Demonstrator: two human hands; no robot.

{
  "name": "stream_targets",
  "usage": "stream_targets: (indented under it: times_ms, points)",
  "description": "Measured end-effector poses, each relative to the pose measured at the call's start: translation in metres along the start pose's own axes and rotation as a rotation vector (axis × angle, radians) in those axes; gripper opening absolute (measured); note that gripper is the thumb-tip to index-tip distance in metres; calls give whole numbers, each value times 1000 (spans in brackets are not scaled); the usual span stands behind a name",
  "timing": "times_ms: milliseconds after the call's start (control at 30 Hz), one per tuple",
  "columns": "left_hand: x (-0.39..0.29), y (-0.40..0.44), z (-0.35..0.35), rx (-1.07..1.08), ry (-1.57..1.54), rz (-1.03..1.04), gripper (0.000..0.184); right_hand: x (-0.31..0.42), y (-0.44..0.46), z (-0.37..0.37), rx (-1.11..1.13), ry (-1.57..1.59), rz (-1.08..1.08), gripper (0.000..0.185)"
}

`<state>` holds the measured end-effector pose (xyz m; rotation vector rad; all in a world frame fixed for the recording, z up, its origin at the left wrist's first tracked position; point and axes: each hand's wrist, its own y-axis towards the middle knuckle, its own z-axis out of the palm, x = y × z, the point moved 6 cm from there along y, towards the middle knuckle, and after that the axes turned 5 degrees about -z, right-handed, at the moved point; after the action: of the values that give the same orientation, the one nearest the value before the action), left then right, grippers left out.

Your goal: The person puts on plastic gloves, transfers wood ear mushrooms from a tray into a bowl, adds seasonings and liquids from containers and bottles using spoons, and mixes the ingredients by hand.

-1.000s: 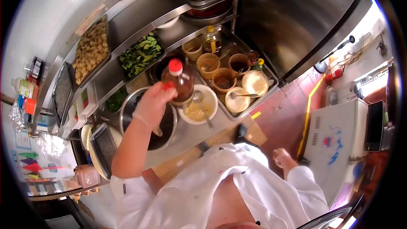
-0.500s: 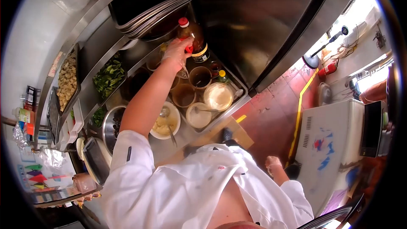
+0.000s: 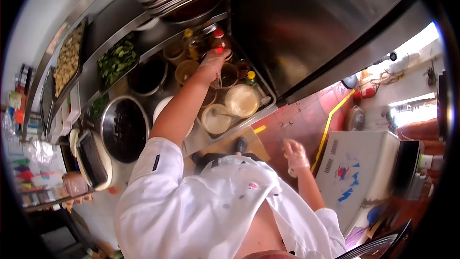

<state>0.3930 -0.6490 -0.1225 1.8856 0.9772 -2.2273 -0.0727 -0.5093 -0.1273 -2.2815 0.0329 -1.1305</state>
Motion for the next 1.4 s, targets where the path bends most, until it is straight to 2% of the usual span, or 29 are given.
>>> stream_targets:
  times_ms: [33,100,133,167,200,233,267,333,400,433,500,567,667,767,800,933,1000,1033,1067,1100,1200,1233,1267,1400]
  points:
    - [-2,-20,-6,80,-5,74,31,26,8,11,62,-74,-84,40]
    - [6,-59,-27,229,246,122,33,63,32,40,128,-166,-266,43]
    - [2,-106,-40,154,-44,149,46,72,46,59,130,-184,-354,43]
    - [8,-140,-58,212,-138,128,44,113,42,70,189,-280,-371,46]
    - [25,-165,-82,150,-140,135,42,143,42,82,219,-318,-378,47]
    - [35,-197,-110,89,-71,76,41,139,65,106,211,-251,-446,51]
    - [46,-230,-138,33,-5,14,40,165,66,122,223,-243,-516,55]
    - [134,-276,-213,-187,-43,-129,37,175,94,161,157,-192,-678,62]
    - [227,-333,-275,-366,-306,-320,34,190,115,191,148,-114,-589,64]
    - [245,-362,-291,-394,-437,-411,37,198,123,203,143,-58,-546,64]
    - [277,-412,-324,-489,-691,-536,41,202,156,226,-42,-154,-631,63]
    - [296,-432,-363,-587,-855,-517,41,200,175,250,61,160,-480,53]
    - [315,-434,-423,-724,-1026,-388,41,204,182,265,40,155,-297,36]
    - [325,-421,-465,-810,-1118,-256,42,212,169,271,-34,-112,-556,40]
    - [326,-415,-474,-817,-1125,-224,42,214,164,271,-116,-234,-601,43]
    - [321,-402,-499,-765,-1078,-107,43,215,136,273,-118,-266,-589,39]
    - [315,-413,-504,-754,-1058,-64,43,212,132,278,-96,-379,-772,37]
    - [309,-423,-505,-759,-1053,-58,43,217,124,277,-84,-330,-700,35]
    - [292,-436,-498,-717,-1067,-95,44,223,114,277,-76,-282,-629,33]
    - [274,-451,-489,-679,-1078,-138,45,231,110,277,-88,-311,-648,33]
    - [250,-482,-473,-680,-1016,-112,43,223,125,275,-89,-348,-677,36]
    - [244,-489,-467,-695,-953,-120,43,220,136,276,-109,-463,-670,37]
    - [237,-496,-461,-714,-890,-126,43,212,145,274,-87,-409,-651,37]
    - [196,-490,-421,-696,-795,-117,38,205,158,271,-125,-368,-696,40]
